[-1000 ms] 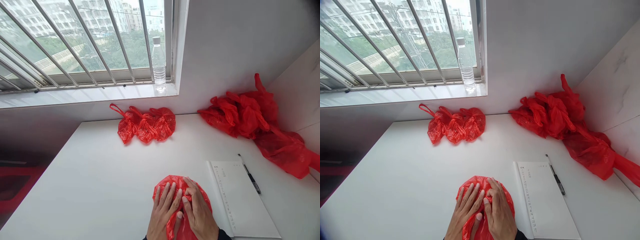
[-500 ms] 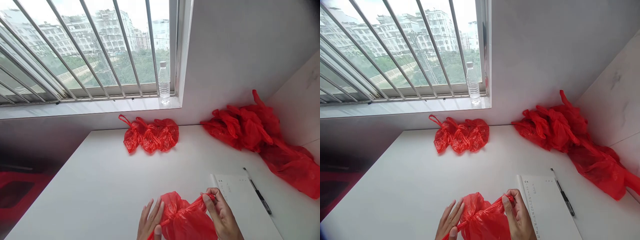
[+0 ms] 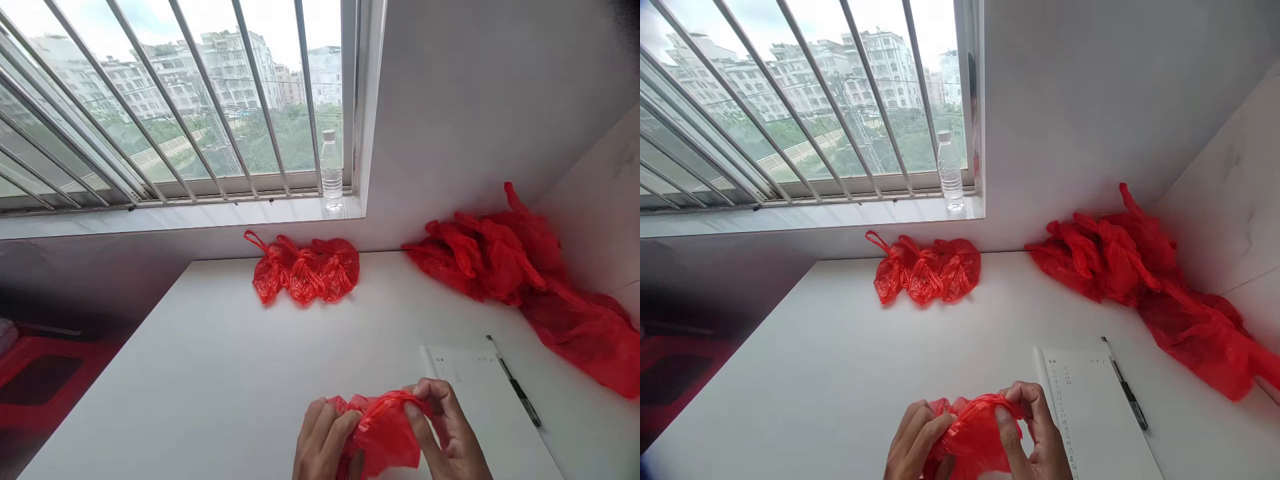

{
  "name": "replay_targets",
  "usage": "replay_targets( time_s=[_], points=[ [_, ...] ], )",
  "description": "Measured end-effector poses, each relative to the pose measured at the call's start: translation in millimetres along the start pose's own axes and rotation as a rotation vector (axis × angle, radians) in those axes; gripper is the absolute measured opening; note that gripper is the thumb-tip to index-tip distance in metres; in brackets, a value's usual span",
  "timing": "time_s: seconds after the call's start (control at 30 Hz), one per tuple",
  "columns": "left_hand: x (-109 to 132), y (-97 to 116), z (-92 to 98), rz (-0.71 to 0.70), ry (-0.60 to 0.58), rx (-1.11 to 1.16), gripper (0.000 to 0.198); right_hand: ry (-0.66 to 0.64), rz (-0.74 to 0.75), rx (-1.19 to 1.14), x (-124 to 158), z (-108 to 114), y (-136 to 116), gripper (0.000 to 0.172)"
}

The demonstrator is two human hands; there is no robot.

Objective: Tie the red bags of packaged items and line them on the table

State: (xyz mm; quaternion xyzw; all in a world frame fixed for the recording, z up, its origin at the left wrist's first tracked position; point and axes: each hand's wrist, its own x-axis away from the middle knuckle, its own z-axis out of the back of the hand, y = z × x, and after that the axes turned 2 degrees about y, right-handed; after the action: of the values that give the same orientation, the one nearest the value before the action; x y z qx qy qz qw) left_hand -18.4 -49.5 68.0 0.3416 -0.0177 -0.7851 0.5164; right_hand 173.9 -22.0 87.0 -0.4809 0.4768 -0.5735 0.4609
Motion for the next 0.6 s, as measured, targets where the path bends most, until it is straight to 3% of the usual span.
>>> replay_targets(
  time_s=[0.07, 0.17, 0.3, 0.47, 0.6],
  points=[
    [3.1, 5.5, 0.1, 0.032, -0.003, -0.038, 0.035, 0.021, 0.077, 0.111, 1.8, -1.1, 9.1, 0.027],
    [10.1, 8.9, -13.2, 0.040, -0.057, -0.118, 0.056, -0.057, 0.238, 0.288, 1.8, -4.5, 32.3, 0.028],
    [21.1, 8.0, -39.3, -0.006, -0.134, -0.217, 0.064, -0.179, 0.420, 0.441, -0.9, -9.6, 65.7, 0.033],
    [26.3, 7.1, -50.2, -0.004, -0.190, -0.281, 0.066, -0.222, 0.436, 0.467, -5.1, -15.2, 81.9, 0.020],
    [25.8, 2.3, -45.1, -0.018, -0.155, -0.269, 0.058, -0.155, 0.287, 0.367, -4.6, -10.7, 71.1, 0.016]
  ],
)
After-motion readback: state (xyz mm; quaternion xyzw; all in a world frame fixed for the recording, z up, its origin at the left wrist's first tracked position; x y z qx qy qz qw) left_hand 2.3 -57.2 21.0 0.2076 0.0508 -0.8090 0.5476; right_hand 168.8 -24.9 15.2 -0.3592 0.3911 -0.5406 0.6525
